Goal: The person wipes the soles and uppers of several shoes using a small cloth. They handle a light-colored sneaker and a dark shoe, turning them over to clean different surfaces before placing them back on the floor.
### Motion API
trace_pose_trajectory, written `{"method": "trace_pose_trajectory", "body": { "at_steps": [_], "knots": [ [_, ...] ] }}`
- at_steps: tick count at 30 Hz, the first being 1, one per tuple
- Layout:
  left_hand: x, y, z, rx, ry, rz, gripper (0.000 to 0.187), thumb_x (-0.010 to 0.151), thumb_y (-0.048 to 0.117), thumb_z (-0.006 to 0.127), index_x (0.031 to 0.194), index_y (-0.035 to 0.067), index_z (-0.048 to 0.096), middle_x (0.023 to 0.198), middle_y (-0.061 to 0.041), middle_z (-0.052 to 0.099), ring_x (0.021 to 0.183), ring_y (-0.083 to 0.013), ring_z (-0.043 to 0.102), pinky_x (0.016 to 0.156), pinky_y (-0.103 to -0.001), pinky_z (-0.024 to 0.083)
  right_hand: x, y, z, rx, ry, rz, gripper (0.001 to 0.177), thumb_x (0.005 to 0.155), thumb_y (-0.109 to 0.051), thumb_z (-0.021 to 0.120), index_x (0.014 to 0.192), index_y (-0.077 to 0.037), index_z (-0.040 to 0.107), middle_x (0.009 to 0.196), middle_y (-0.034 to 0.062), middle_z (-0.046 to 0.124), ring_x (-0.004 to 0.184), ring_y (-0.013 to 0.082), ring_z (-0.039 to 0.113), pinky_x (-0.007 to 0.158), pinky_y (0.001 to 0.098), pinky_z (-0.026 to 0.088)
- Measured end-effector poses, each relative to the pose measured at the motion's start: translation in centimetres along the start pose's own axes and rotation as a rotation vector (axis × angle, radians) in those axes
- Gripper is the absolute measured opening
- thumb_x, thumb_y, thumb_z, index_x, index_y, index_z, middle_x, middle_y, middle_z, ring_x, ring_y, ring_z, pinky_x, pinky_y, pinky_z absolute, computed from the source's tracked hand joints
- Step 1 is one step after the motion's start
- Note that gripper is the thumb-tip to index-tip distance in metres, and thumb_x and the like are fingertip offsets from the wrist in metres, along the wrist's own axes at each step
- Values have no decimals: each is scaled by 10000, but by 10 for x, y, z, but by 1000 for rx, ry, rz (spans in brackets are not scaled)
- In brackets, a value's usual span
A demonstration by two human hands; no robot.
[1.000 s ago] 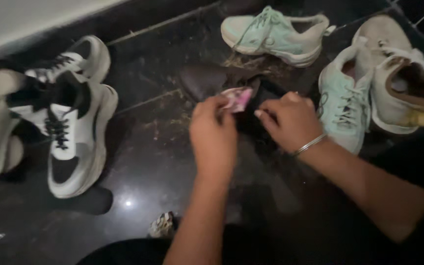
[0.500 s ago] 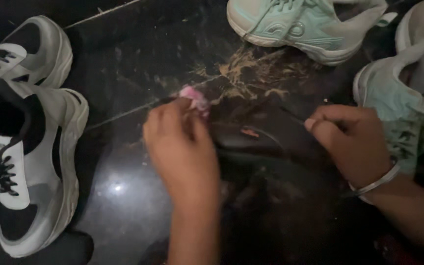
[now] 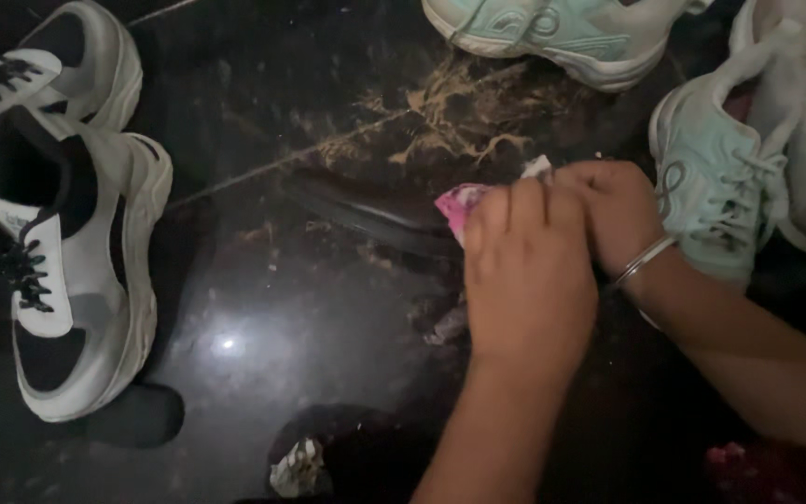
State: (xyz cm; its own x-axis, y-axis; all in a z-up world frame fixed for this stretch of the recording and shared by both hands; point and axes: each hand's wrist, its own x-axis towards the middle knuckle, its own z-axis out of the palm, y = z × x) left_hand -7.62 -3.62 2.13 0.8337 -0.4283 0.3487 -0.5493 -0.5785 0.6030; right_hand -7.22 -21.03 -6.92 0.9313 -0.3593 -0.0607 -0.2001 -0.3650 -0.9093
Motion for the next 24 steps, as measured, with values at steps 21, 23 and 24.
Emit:
{"method": "trace_pose_trajectory", "body": {
  "at_steps": [21,23,24],
  "knots": [
    [20,-42,-20,145,95,30,168,960,200,627,1005,41,659,912,-160,685,952,-344,654,1119,-525,405,-5,-21,6,-113,60,101,322,996,-219,609,791,22,674,644,-37,551,630,56,496,566,303,417],
    [14,-29,-14,81,114,94,94,957,144,618,978,53,631,960,-144,685,1023,-329,658,1150,-503,427,-2,-14,6,-134,51,52,324,1010,-199,597,802,38,672,647,-17,584,644,61,524,586,293,439],
    [12,-25,-12,49,123,128,58,956,116,613,964,59,617,984,-136,685,1058,-322,660,1165,-492,438,0,-10,6,-144,47,27,325,1018,-189,591,808,45,671,649,-8,600,651,64,537,596,287,450]
  ]
}}
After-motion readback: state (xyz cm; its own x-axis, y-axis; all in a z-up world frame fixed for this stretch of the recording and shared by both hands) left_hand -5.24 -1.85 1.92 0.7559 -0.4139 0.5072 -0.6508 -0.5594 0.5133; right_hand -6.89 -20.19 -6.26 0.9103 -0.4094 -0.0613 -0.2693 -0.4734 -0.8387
